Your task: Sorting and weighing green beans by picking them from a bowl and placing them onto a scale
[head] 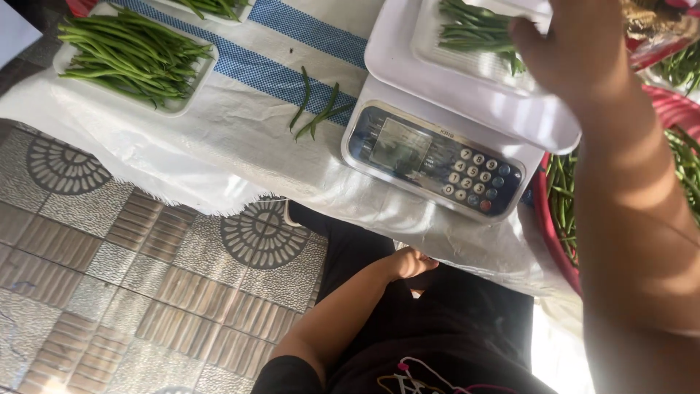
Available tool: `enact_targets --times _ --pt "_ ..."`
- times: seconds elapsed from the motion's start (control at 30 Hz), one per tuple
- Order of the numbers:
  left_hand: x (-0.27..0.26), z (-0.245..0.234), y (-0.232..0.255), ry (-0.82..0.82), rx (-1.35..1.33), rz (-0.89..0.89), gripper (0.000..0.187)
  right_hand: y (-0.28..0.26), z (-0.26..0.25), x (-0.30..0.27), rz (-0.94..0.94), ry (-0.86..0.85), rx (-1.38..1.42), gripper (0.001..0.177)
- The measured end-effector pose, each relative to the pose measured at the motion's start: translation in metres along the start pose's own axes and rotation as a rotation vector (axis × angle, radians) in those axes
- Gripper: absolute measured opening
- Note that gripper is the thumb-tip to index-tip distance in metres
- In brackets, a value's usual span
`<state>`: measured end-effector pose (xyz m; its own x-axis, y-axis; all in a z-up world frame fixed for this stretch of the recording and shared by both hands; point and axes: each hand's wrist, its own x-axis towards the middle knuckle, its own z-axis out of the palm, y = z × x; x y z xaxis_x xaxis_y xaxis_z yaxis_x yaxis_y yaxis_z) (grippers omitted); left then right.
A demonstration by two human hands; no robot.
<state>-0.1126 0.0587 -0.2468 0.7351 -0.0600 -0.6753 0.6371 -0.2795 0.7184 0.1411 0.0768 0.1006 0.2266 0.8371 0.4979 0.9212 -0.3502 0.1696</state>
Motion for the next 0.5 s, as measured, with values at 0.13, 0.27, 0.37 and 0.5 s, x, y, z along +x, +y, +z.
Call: enact_targets --times 0.13,0.27,0.37,0.5 --pt "0.024 0.011 -0.022 0.031 -0.034 0.179 0.049 -0.117 -0.094 -0.060 -0.405 0.047 0.837 0.055" --pt "0.055 0.029 -0.058 0.085 0.127 0.318 0.050 -0.145 -0.142 -0.148 -0.314 -0.382 1.050 0.035" --pt "0.055 0.034 -0.060 0.072 0.179 0.404 0.051 -0.127 -0.136 -0.191 -0.115 -0.316 0.920 0.036" --pt "0.033 0.034 -0.053 0.046 0.197 0.324 0.052 -0.115 -0.146 -0.232 0.038 -0.273 0.702 0.035"
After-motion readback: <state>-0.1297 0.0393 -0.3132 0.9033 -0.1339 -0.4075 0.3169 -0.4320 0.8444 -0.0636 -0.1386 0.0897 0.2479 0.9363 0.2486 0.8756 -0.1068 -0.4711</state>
